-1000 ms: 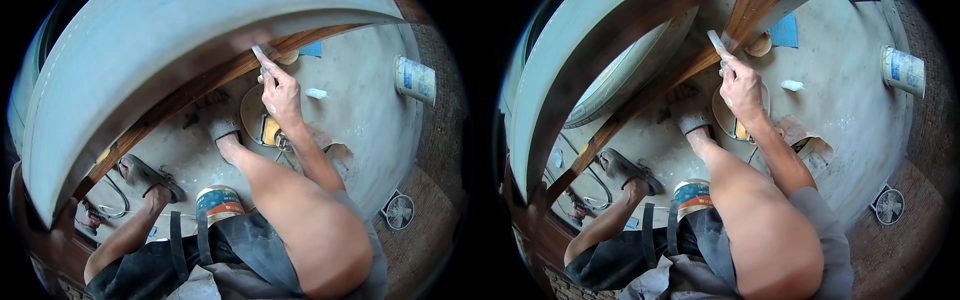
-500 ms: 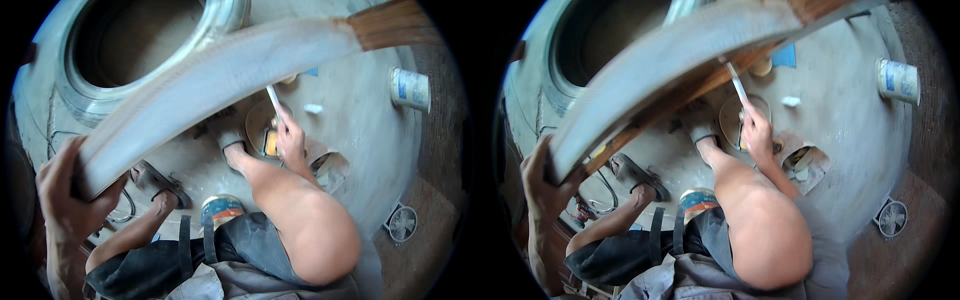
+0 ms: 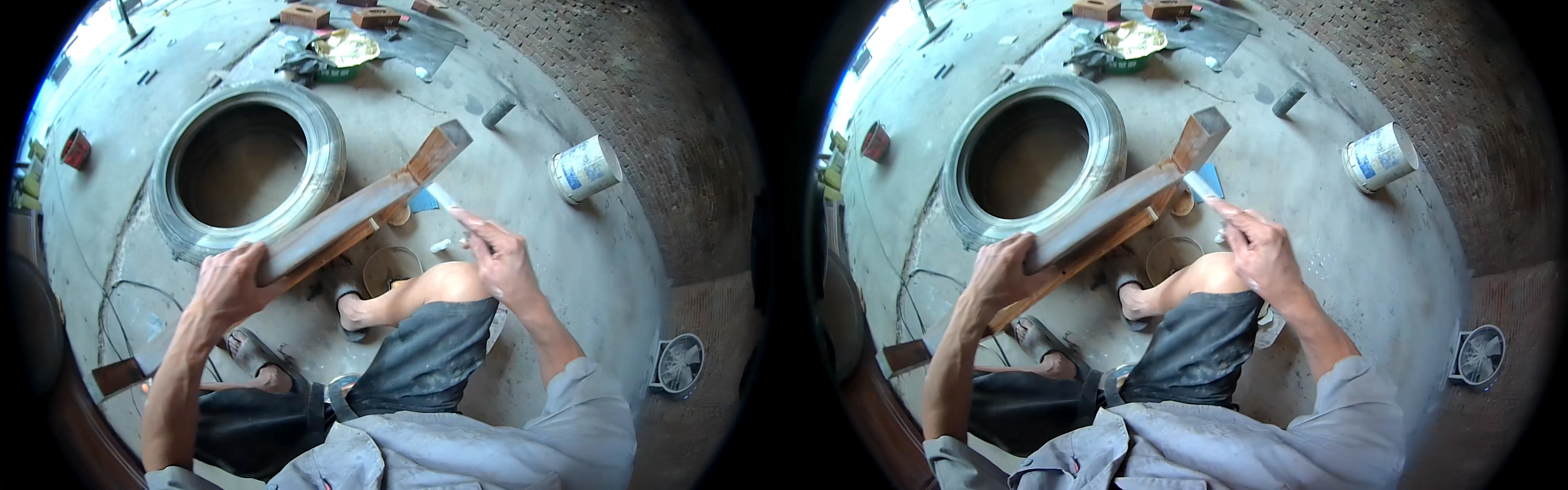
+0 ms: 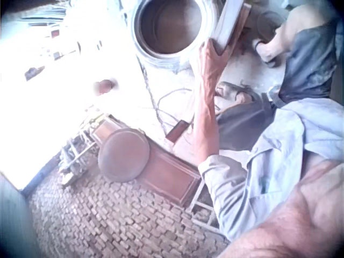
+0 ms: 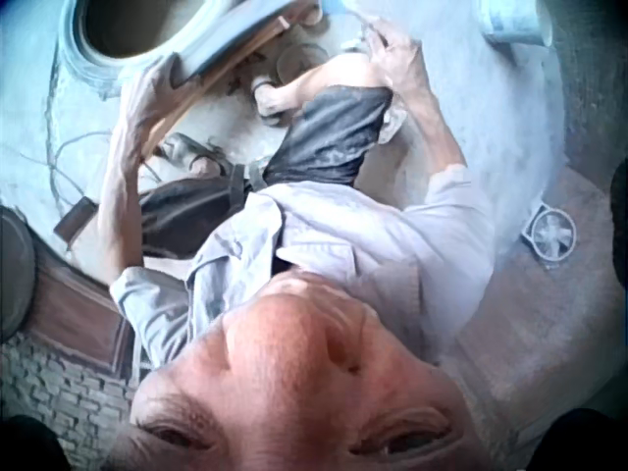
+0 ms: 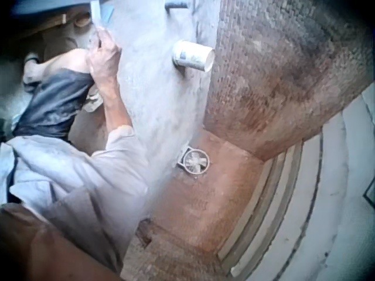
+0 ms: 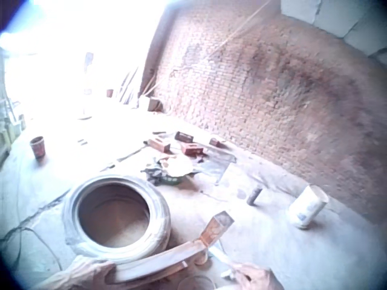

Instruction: The person sands a wooden frame using an electric sander, then applies glue to the frame's joints using a small bottle and a putty knife. The person works on the frame while sitting on the floor.

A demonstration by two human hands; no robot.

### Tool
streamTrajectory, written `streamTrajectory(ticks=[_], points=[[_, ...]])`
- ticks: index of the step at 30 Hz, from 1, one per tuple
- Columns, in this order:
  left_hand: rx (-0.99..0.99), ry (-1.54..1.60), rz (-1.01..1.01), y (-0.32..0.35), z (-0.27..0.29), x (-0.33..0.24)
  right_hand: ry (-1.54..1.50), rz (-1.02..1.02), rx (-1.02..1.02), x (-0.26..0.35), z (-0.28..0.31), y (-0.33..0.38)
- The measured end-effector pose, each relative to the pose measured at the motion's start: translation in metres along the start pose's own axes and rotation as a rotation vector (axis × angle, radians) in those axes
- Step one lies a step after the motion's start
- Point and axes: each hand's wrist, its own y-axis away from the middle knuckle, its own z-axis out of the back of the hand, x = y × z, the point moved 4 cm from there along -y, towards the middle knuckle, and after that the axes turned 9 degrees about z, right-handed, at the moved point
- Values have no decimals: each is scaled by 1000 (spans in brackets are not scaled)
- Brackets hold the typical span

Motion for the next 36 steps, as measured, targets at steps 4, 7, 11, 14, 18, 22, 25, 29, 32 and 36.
streamTrajectory(ticks=[4,7,11,14,18,22,25,29,32,36], points=[[-3,118,-9,-36,-2,-64,17,-11,-30,-14,-32,-5],[-62,120,-86,-51,-43,-88,-50,-26,-119,-31,-63,-2],[-60,109,-57,-63,-34,-71,-4,5,-163,-44,-66,-2],[-102,125,-41,-67,-37,-67,24,33,-195,-40,-66,-5],[-93,114,4,-61,-37,-72,85,38,-145,-34,-73,-38],[-98,120,-11,-56,-36,-74,-49,-29,-122,-34,-63,-24],[-118,92,-3,-59,-35,-73,22,13,-159,-35,-66,-27],[-107,95,-19,-64,-36,-74,-182,34,-212,-44,-76,-45],[-103,93,2,-64,-37,-75,-119,-29,-173,-40,-65,-17],[-100,78,13,-66,-38,-77,-54,33,-179,-42,-72,-44]])
